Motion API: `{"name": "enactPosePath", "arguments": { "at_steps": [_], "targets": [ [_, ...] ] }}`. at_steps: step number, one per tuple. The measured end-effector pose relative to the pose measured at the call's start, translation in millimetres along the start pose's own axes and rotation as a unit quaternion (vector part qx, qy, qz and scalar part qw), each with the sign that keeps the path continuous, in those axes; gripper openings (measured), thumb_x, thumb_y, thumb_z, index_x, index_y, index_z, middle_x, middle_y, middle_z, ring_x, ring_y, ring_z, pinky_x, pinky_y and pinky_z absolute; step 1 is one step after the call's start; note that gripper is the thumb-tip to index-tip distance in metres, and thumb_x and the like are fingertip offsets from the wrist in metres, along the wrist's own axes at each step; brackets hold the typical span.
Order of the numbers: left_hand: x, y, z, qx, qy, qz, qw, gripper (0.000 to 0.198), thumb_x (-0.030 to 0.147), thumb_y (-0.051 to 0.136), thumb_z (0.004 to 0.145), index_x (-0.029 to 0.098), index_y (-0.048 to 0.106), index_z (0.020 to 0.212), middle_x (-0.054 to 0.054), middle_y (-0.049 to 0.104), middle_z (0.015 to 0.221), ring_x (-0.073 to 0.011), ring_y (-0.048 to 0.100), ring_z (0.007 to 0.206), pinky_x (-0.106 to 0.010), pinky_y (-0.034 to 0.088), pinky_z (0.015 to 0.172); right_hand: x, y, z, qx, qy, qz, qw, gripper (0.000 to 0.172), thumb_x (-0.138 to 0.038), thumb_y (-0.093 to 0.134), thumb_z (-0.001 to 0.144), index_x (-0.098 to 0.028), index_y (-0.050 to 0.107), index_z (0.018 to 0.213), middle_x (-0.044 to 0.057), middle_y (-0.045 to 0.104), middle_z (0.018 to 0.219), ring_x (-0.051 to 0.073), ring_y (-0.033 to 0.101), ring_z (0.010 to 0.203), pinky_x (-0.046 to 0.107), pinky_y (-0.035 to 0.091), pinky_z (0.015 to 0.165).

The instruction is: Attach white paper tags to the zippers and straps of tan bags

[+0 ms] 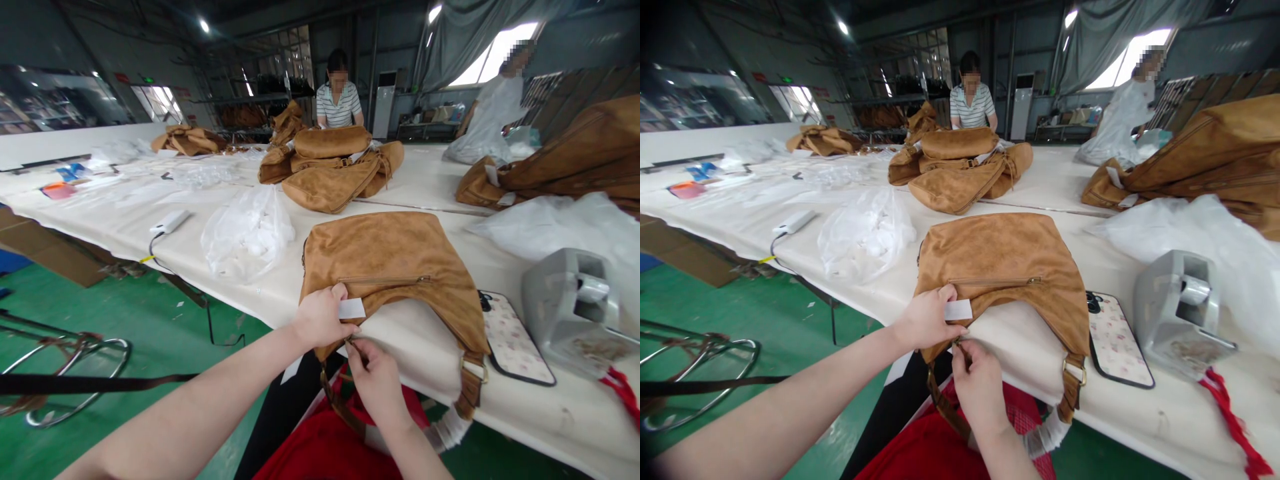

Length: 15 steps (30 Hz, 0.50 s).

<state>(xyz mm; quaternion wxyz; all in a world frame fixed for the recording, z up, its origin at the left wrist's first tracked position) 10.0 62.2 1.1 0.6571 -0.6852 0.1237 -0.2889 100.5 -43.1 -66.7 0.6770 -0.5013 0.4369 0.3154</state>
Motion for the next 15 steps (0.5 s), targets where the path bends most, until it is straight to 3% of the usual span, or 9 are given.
{"name": "enactPosePath", "arguments": {
  "at_steps": [9, 15],
  "targets": [
    [1.6, -2.3, 0.4, -0.021, 0.002, 0.002, 1.0, 0.053, 0.057, 0.076, 0.061, 0.024, 0.046, 0.09, -0.001, 0.067, 0.085, -0.0253, 0.067, 0.08, -0.03, 0.046, 0.061, 6.8, 2.1, 1.7, -0.002, 0.006, 0.03, 1.0, 0.024, -0.029, 0.05, 0.088, -0.019, 0.072, 0.09, 0.003, 0.074, 0.08, 0.019, 0.066, 0.071, 0.027, 0.048, 0.069],
    [3.4, -3.4, -0.7, -0.029, -0.007, 0.004, 1.0, 0.05, 0.053, 0.076, 0.063, 0.024, 0.047, 0.093, -0.001, 0.067, 0.087, -0.0248, 0.067, 0.083, -0.031, 0.047, 0.066, 6.8, 2.3, 2.3, 0.015, 0.008, 0.009, 1.0, 0.026, -0.03, 0.049, 0.089, -0.019, 0.072, 0.084, 0.003, 0.072, 0.073, 0.018, 0.064, 0.065, 0.026, 0.047, 0.065]
  ]
}}
Point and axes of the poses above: each hand's wrist, its own z-axis towards the middle knuckle, its own y-axis out of the palm, x = y × z, the point moved 6 cm from there along z, towards the middle knuckle
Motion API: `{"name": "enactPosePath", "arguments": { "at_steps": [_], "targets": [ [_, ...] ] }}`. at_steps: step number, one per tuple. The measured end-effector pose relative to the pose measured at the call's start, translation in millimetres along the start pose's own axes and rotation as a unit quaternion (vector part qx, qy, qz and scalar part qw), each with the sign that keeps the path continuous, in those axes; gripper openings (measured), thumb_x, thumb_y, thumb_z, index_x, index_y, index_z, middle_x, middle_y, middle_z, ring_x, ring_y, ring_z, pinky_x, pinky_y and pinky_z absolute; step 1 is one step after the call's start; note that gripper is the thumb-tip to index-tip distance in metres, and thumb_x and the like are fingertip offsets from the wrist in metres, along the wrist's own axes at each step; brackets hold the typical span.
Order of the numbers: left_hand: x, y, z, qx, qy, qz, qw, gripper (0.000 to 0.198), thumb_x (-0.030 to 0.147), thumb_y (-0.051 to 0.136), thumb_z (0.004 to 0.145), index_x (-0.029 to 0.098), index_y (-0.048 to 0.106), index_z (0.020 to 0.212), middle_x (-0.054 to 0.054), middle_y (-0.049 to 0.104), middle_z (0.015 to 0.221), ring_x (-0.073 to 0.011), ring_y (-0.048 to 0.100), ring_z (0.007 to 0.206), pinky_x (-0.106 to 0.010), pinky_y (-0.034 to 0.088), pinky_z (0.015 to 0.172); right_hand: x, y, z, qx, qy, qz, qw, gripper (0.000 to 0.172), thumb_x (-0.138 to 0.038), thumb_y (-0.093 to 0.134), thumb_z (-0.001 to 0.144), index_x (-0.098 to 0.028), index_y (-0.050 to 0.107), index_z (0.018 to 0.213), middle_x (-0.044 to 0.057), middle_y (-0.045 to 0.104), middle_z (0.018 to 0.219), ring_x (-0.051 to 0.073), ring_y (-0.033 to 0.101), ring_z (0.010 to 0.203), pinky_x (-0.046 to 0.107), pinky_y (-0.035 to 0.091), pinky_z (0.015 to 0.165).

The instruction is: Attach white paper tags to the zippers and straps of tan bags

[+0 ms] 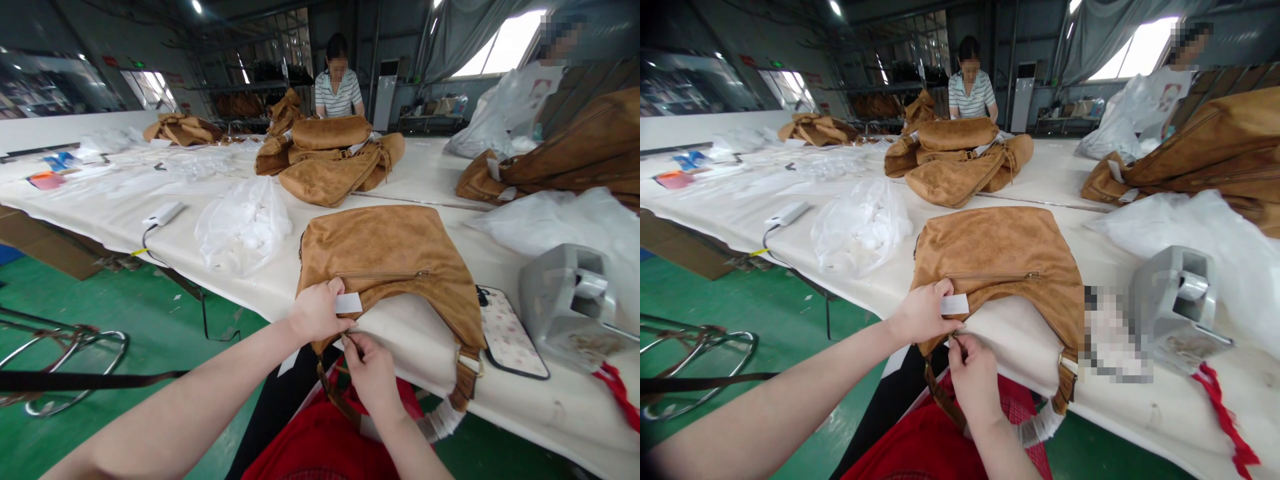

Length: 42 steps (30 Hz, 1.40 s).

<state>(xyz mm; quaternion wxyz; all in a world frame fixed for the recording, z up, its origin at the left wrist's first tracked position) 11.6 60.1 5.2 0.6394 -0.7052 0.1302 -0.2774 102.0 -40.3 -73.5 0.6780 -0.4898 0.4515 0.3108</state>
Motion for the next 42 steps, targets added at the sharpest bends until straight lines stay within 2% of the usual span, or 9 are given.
{"name": "enactPosePath", "arguments": {
  "at_steps": [3, 6, 10, 12, 15, 24, 29, 36, 42],
  "targets": [
    [0, 0.8, 0, 0.002, 0.001, 0.0, 1.0, 0.051, 0.053, 0.076, 0.063, 0.024, 0.047, 0.093, -0.001, 0.066, 0.086, -0.0246, 0.067, 0.081, -0.031, 0.046, 0.066, 0, 2, 0, 0.005, -0.002, -0.03, 1.0, 0.027, -0.03, 0.048, 0.09, -0.019, 0.069, 0.078, 0.003, 0.07, 0.067, 0.017, 0.062, 0.06, 0.025, 0.045, 0.061],
    [-1, 1.8, 0, 0.01, 0.008, 0.002, 1.0, 0.052, 0.055, 0.076, 0.062, 0.024, 0.047, 0.092, -0.001, 0.066, 0.085, -0.0245, 0.066, 0.08, -0.03, 0.045, 0.064, -3, 3, 0, 0.014, -0.028, -0.105, 0.994, 0.026, -0.026, 0.047, 0.091, -0.018, 0.067, 0.078, 0.004, 0.07, 0.069, 0.018, 0.064, 0.062, 0.025, 0.043, 0.061],
    [-2, 3.0, 0, 0.012, 0.012, 0.0, 1.0, 0.052, 0.057, 0.076, 0.062, 0.024, 0.047, 0.091, -0.001, 0.066, 0.084, -0.0237, 0.066, 0.077, -0.03, 0.045, 0.062, -8, 7, -3, 0.021, -0.083, -0.256, 0.963, 0.024, -0.02, 0.045, 0.093, -0.016, 0.066, 0.084, 0.007, 0.07, 0.072, 0.019, 0.065, 0.062, 0.026, 0.041, 0.058],
    [-2, 2.8, 0, 0.013, 0.012, -0.003, 1.0, 0.052, 0.057, 0.076, 0.062, 0.024, 0.047, 0.091, -0.001, 0.066, 0.084, -0.0237, 0.066, 0.076, -0.03, 0.045, 0.062, -9, 8, -5, 0.015, -0.105, -0.286, 0.952, 0.024, -0.019, 0.043, 0.094, -0.015, 0.066, 0.088, 0.008, 0.071, 0.076, 0.02, 0.065, 0.061, 0.027, 0.041, 0.057],
    [-2, 2.6, 0, 0.008, 0.006, -0.004, 1.0, 0.052, 0.057, 0.075, 0.062, 0.024, 0.047, 0.091, -0.001, 0.066, 0.084, -0.0244, 0.066, 0.078, -0.03, 0.045, 0.063, -10, 8, -6, 0.012, -0.119, -0.274, 0.954, 0.023, -0.018, 0.043, 0.094, -0.015, 0.066, 0.093, 0.008, 0.072, 0.082, 0.019, 0.067, 0.065, 0.027, 0.044, 0.06],
    [3, 1.1, -1, 0.004, -0.01, -0.002, 1.0, 0.054, 0.058, 0.076, 0.061, 0.024, 0.047, 0.091, -0.003, 0.067, 0.089, -0.0258, 0.067, 0.082, -0.032, 0.047, 0.067, -9, 7, -5, -0.002, -0.09, -0.226, 0.97, 0.024, -0.018, 0.043, 0.094, -0.016, 0.067, 0.092, 0.008, 0.073, 0.087, 0.02, 0.068, 0.071, 0.028, 0.046, 0.068],
    [3, 2.0, -1, 0.002, -0.023, -0.004, 1.0, 0.054, 0.058, 0.076, 0.062, 0.024, 0.048, 0.093, -0.003, 0.067, 0.092, -0.0261, 0.067, 0.086, -0.031, 0.047, 0.07, -10, 7, -4, 0.002, -0.08, -0.239, 0.968, 0.023, -0.016, 0.044, 0.092, -0.017, 0.067, 0.089, 0.007, 0.073, 0.08, 0.02, 0.067, 0.068, 0.027, 0.044, 0.064],
    [2, 3.4, -2, 0.018, -0.005, -0.004, 1.0, 0.054, 0.06, 0.075, 0.063, 0.023, 0.047, 0.092, -0.003, 0.066, 0.091, -0.0255, 0.066, 0.082, -0.032, 0.047, 0.067, -16, 11, -3, -0.003, -0.082, -0.337, 0.938, 0.022, -0.016, 0.045, 0.092, -0.017, 0.063, 0.078, 0.007, 0.071, 0.068, 0.021, 0.067, 0.06, 0.028, 0.039, 0.054],
    [1, 3.0, -3, 0.003, -0.033, -0.018, 0.999, 0.054, 0.06, 0.076, 0.063, 0.023, 0.049, 0.093, -0.004, 0.067, 0.093, -0.0257, 0.067, 0.087, -0.032, 0.048, 0.071, -29, 25, -7, -0.032, -0.116, -0.455, 0.882, 0.02, -0.011, 0.043, 0.09, -0.014, 0.06, 0.081, 0.01, 0.066, 0.064, 0.024, 0.066, 0.052, 0.029, 0.037, 0.043]
  ]
}}
Point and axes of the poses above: each hand's wrist, its own z-axis towards the middle knuckle, its own y-axis out of the palm, x = y × z, the point moved 6 cm from there along z, towards the middle knuckle
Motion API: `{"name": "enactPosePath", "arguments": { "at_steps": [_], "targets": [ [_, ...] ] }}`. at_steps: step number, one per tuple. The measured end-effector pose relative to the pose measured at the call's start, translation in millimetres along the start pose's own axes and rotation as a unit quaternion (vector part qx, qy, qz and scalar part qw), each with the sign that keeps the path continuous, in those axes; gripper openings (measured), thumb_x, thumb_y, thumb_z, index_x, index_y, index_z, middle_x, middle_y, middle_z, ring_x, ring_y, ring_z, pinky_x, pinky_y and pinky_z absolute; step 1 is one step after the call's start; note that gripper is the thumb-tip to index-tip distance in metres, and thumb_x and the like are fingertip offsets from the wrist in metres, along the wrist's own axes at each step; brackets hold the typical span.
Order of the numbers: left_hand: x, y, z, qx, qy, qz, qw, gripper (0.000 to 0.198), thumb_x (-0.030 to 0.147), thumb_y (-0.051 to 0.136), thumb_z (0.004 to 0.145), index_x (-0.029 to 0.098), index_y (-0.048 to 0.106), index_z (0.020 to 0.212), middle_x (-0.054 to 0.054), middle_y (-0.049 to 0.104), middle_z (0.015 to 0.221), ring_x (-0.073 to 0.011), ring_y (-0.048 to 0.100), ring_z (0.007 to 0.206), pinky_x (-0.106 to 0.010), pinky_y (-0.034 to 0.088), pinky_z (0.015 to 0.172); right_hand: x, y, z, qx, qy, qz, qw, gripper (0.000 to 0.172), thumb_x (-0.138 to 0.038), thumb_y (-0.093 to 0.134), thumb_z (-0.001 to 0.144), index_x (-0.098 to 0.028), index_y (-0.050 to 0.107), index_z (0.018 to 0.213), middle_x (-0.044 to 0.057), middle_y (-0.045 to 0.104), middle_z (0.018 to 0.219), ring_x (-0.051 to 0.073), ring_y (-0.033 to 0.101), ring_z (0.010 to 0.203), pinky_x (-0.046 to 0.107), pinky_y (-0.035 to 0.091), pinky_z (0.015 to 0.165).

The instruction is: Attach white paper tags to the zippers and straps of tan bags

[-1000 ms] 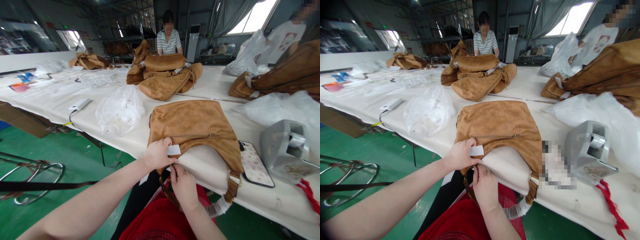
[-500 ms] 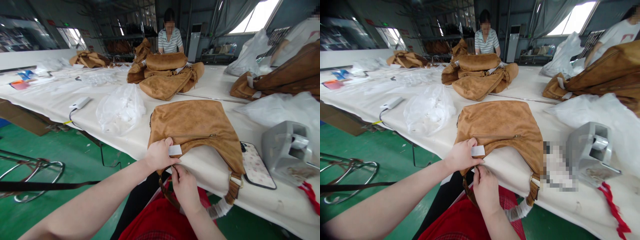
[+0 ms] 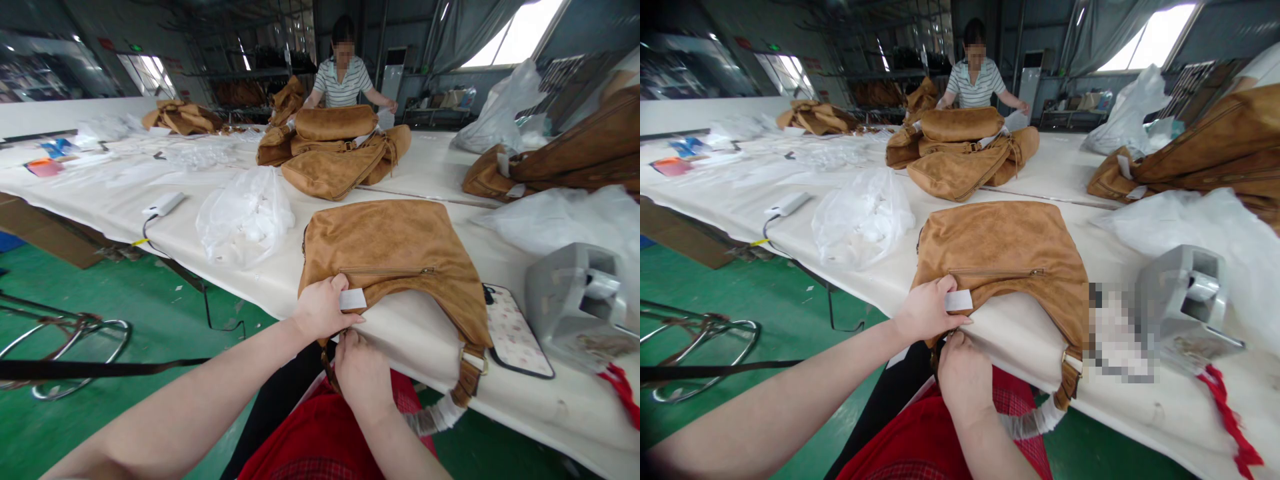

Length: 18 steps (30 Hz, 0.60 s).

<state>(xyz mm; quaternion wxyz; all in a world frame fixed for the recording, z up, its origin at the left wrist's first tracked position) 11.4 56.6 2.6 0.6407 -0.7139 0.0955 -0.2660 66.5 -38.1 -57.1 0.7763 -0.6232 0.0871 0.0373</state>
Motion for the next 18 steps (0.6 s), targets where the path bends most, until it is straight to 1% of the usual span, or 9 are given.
{"name": "enactPosePath", "arguments": {
  "at_steps": [3, 5, 7, 9, 12, 15, 18],
  "targets": [
    [0, 2.1, -1, 0.013, 0.01, -0.004, 1.0, 0.055, 0.061, 0.076, 0.062, 0.024, 0.048, 0.093, -0.003, 0.067, 0.093, -0.0255, 0.067, 0.085, -0.032, 0.048, 0.07, -8, 0, 0, -0.028, -0.027, -0.043, 0.998, 0.019, -0.003, 0.043, 0.085, -0.012, 0.061, 0.084, 0.012, 0.066, 0.065, 0.025, 0.066, 0.052, 0.03, 0.039, 0.043],
    [-1, 4.2, -1, 0.021, 0.024, -0.005, 0.999, 0.055, 0.061, 0.075, 0.063, 0.024, 0.048, 0.093, -0.003, 0.066, 0.093, -0.0259, 0.066, 0.085, -0.033, 0.048, 0.07, -9, -2, -2, -0.038, -0.045, -0.051, 0.997, 0.021, 0.0, 0.044, 0.083, -0.011, 0.061, 0.086, 0.012, 0.066, 0.067, 0.025, 0.067, 0.054, 0.03, 0.041, 0.044],
    [-2, 5.6, -1, 0.018, 0.041, -0.004, 0.999, 0.055, 0.06, 0.075, 0.064, 0.023, 0.047, 0.095, -0.004, 0.066, 0.094, -0.0268, 0.066, 0.086, -0.033, 0.048, 0.07, -6, -4, -5, -0.038, -0.057, -0.04, 0.997, 0.021, -0.001, 0.044, 0.084, -0.012, 0.061, 0.086, 0.011, 0.067, 0.069, 0.025, 0.067, 0.056, 0.029, 0.041, 0.045],
    [-4, 3.9, -1, 0.01, 0.06, -0.004, 0.998, 0.056, 0.06, 0.075, 0.063, 0.023, 0.048, 0.095, -0.005, 0.066, 0.095, -0.027, 0.066, 0.088, -0.032, 0.048, 0.071, 1, -8, -7, -0.03, -0.053, -0.014, 0.998, 0.018, -0.005, 0.045, 0.088, -0.014, 0.061, 0.086, 0.01, 0.068, 0.069, 0.023, 0.067, 0.057, 0.028, 0.04, 0.046],
    [-7, -1.5, -2, -0.025, 0.115, -0.023, 0.993, 0.059, 0.059, 0.075, 0.062, 0.022, 0.048, 0.099, -0.004, 0.065, 0.097, -0.0255, 0.065, 0.089, -0.032, 0.048, 0.074, 12, -13, -9, -0.013, -0.028, 0.035, 0.999, 0.018, -0.011, 0.045, 0.092, -0.017, 0.062, 0.087, 0.008, 0.07, 0.072, 0.021, 0.067, 0.06, 0.027, 0.04, 0.05],
    [-9, -5.0, -6, -0.072, 0.171, -0.048, 0.981, 0.068, 0.05, 0.079, 0.06, 0.022, 0.046, 0.111, -0.006, 0.062, 0.108, -0.0253, 0.063, 0.099, -0.032, 0.048, 0.083, 15, -15, -9, -0.006, -0.004, 0.072, 0.997, 0.02, -0.012, 0.045, 0.092, -0.02, 0.062, 0.084, 0.006, 0.071, 0.072, 0.021, 0.068, 0.061, 0.028, 0.039, 0.053],
    [-11, -4.3, -8, -0.086, 0.174, -0.036, 0.98, 0.07, 0.043, 0.08, 0.059, 0.021, 0.045, 0.114, -0.008, 0.06, 0.113, -0.0268, 0.061, 0.104, -0.032, 0.048, 0.086, 12, -14, -9, -0.008, 0.007, 0.094, 0.996, 0.021, -0.013, 0.045, 0.092, -0.02, 0.062, 0.082, 0.005, 0.07, 0.07, 0.02, 0.067, 0.061, 0.028, 0.038, 0.054]
  ]
}}
Point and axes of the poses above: each hand's wrist, its own z-axis towards the middle knuckle, its own y-axis out of the palm, x = y × z, the point moved 6 cm from there along z, towards the middle knuckle
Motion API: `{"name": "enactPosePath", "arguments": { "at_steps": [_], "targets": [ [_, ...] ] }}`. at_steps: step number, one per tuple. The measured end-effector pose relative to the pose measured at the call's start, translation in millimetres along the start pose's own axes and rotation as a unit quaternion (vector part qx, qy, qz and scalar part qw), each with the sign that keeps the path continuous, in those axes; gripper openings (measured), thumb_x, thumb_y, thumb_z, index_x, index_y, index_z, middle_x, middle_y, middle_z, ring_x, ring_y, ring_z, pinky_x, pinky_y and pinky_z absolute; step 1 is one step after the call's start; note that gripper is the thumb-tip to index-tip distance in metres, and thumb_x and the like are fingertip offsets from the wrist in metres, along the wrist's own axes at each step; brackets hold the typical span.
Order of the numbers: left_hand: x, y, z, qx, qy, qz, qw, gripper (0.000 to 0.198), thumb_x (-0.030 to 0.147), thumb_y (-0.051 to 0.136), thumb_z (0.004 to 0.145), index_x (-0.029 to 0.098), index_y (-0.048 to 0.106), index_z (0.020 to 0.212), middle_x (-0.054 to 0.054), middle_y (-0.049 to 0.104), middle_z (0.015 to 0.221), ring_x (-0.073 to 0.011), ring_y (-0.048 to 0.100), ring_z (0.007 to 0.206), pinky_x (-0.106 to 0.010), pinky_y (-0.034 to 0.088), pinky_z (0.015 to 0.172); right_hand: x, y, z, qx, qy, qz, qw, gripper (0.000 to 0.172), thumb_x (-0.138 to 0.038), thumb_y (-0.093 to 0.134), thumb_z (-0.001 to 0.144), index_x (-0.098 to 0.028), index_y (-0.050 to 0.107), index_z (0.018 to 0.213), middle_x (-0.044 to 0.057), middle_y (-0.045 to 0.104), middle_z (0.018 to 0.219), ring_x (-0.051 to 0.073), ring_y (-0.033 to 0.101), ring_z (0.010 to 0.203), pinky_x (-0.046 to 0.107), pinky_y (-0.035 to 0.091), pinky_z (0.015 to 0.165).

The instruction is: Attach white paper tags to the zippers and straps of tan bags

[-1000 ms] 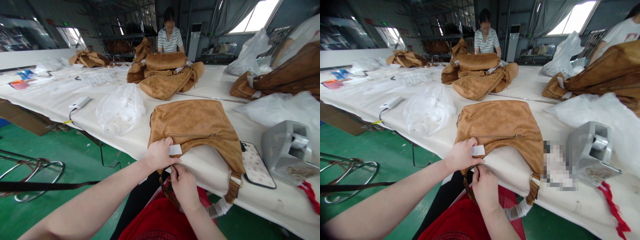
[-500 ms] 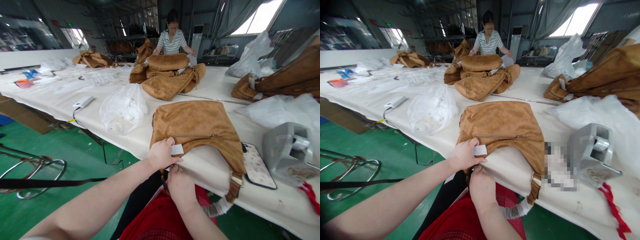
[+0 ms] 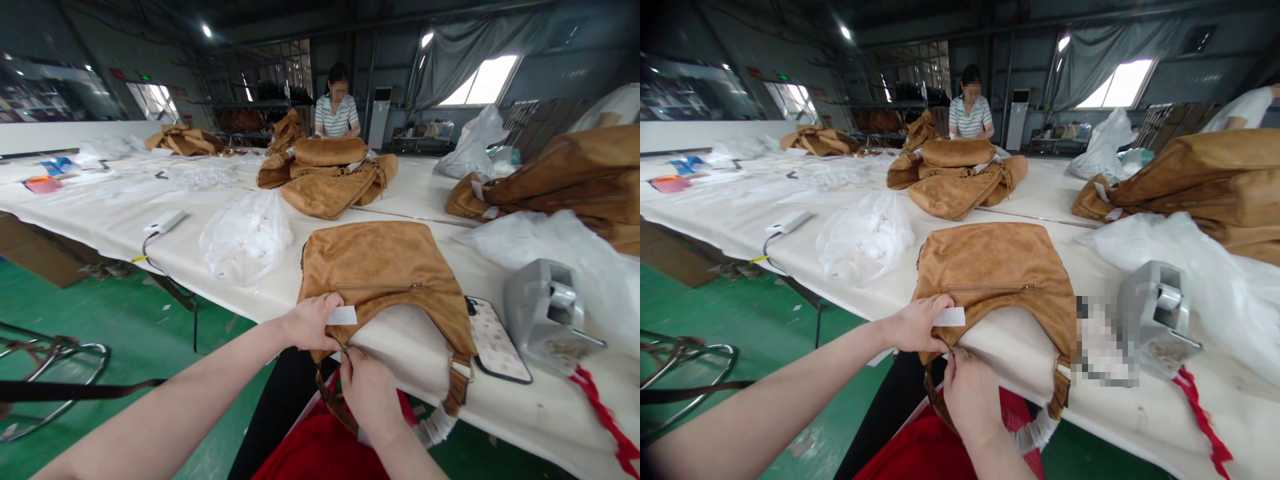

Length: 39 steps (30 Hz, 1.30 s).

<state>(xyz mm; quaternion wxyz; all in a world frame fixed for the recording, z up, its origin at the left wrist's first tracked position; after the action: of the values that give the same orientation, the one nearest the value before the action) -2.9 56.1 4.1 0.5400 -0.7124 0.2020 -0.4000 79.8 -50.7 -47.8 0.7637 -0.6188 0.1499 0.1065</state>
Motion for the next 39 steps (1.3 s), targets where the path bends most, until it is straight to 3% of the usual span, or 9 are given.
{"name": "enactPosePath", "arguments": {
  "at_steps": [13, 21, 27, 31, 36, 39],
  "targets": [
    [4, 10.9, 3, 0.017, -0.012, 0.086, 0.996, 0.062, 0.033, 0.074, 0.066, 0.02, 0.042, 0.116, -0.009, 0.057, 0.114, -0.0288, 0.061, 0.103, -0.037, 0.048, 0.09, -4, 14, 5, -0.028, 0.041, 0.021, 0.999, 0.022, -0.012, 0.041, 0.094, -0.017, 0.06, 0.085, 0.008, 0.071, 0.075, 0.022, 0.068, 0.065, 0.029, 0.04, 0.055],
    [16, 21.9, -8, 0.062, -0.061, 0.136, 0.987, 0.045, 0.02, 0.057, 0.073, 0.018, 0.043, 0.116, -0.011, 0.056, 0.112, -0.0289, 0.061, 0.094, -0.038, 0.049, 0.079, -3, 27, 6, -0.039, 0.042, 0.037, 0.998, 0.021, -0.011, 0.04, 0.094, -0.017, 0.059, 0.089, 0.008, 0.071, 0.079, 0.023, 0.069, 0.069, 0.029, 0.042, 0.057],
    [23, 5.9, -4, -0.002, -0.011, 0.09, 0.996, 0.041, 0.033, 0.065, 0.07, 0.02, 0.047, 0.105, -0.008, 0.062, 0.101, -0.0263, 0.064, 0.088, -0.034, 0.05, 0.076, -2, 32, 3, -0.035, 0.06, 0.087, 0.994, 0.022, -0.012, 0.041, 0.094, -0.015, 0.062, 0.093, 0.01, 0.072, 0.083, 0.023, 0.07, 0.074, 0.029, 0.046, 0.064],
    [16, 5.7, 8, 0.017, -0.056, 0.108, 0.992, 0.05, 0.051, 0.07, 0.069, 0.02, 0.049, 0.102, -0.009, 0.064, 0.095, -0.0305, 0.066, 0.086, -0.038, 0.051, 0.072, -2, 30, 4, -0.035, 0.067, 0.077, 0.994, 0.021, -0.014, 0.043, 0.095, -0.013, 0.064, 0.094, 0.012, 0.073, 0.082, 0.022, 0.07, 0.073, 0.028, 0.046, 0.064],
    [12, 18.7, 7, 0.051, -0.079, 0.108, 0.99, 0.043, 0.046, 0.066, 0.076, 0.021, 0.049, 0.106, -0.008, 0.064, 0.1, -0.0282, 0.066, 0.089, -0.036, 0.05, 0.074, -4, 29, 13, -0.057, 0.063, 0.008, 0.996, 0.027, -0.015, 0.039, 0.095, -0.012, 0.065, 0.087, 0.014, 0.073, 0.077, 0.024, 0.071, 0.066, 0.028, 0.046, 0.054],
    [9, 22.1, 4, 0.066, -0.084, 0.095, 0.99, 0.041, 0.048, 0.067, 0.076, 0.022, 0.05, 0.104, -0.007, 0.064, 0.104, -0.0272, 0.065, 0.093, -0.035, 0.049, 0.076, -20, 40, 12, -0.088, 0.032, -0.004, 0.996, 0.025, -0.01, 0.042, 0.091, -0.01, 0.066, 0.083, 0.016, 0.072, 0.072, 0.027, 0.07, 0.064, 0.03, 0.047, 0.052]
  ]
}}
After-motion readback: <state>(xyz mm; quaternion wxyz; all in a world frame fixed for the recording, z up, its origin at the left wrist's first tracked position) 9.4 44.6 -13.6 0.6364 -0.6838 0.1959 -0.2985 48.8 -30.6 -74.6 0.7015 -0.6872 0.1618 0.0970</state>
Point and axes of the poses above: each hand's wrist, its own z-axis towards the middle knuckle, its own y-axis out of the palm, x = y × z, the point moved 6 cm from there along z, towards the middle knuckle
